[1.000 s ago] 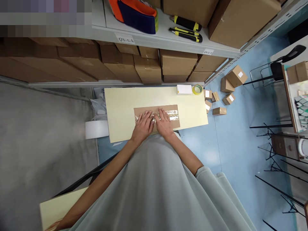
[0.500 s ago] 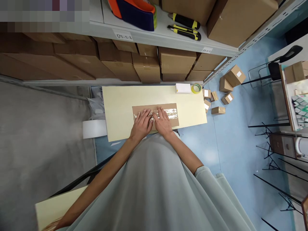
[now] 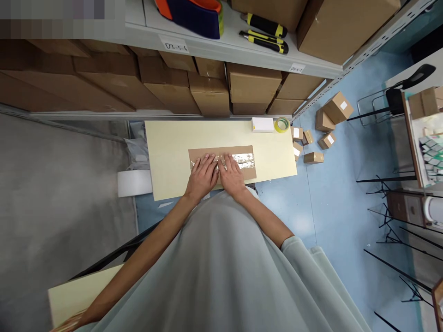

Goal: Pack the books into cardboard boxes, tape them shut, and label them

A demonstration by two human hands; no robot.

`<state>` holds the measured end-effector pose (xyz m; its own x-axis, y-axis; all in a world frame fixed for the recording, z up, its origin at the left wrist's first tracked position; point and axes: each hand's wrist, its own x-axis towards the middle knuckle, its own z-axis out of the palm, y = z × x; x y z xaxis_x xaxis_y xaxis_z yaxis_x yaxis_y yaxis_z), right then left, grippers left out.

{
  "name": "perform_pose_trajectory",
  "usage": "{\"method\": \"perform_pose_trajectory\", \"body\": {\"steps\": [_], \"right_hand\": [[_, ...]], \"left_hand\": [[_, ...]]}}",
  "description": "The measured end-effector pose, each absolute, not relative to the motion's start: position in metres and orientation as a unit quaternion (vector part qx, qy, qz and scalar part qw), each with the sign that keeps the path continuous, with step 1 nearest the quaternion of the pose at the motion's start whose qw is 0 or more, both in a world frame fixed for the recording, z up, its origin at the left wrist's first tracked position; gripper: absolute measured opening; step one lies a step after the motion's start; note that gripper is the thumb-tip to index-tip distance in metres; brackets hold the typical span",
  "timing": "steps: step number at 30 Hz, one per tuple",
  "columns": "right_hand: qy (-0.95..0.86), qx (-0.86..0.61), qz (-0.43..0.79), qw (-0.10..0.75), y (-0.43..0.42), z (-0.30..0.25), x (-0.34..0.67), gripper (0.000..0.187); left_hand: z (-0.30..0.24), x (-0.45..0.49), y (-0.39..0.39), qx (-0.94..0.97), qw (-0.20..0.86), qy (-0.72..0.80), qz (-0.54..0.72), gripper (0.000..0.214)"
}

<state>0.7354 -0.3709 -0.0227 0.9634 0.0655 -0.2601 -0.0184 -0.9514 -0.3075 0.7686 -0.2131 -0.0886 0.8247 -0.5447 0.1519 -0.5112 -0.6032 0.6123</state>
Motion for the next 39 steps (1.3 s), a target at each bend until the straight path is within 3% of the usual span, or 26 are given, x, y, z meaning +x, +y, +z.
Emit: {"method": "perform_pose_trajectory", "body": {"steps": [10, 32, 39], "right_hand": [[0.030, -0.967, 0.100, 0.234, -0.360, -0.034, 0.744, 0.054], [0.054, -0.963, 0.132, 0.229, -0.358, -0.029, 0.753, 0.055], [-0.004, -0.964, 0.128, 0.232, -0.386, -0.023, 0.706, 0.049]], "left_hand": [[-0.083, 0.770, -0.212, 0.894, 0.332, -0.298, -0.033, 0.054], [-0.084, 0.772, -0.211, 0.887, 0.350, -0.299, -0.038, 0.054], [-0.079, 0.762, -0.194, 0.883, 0.350, -0.311, -0.042, 0.053]]}}
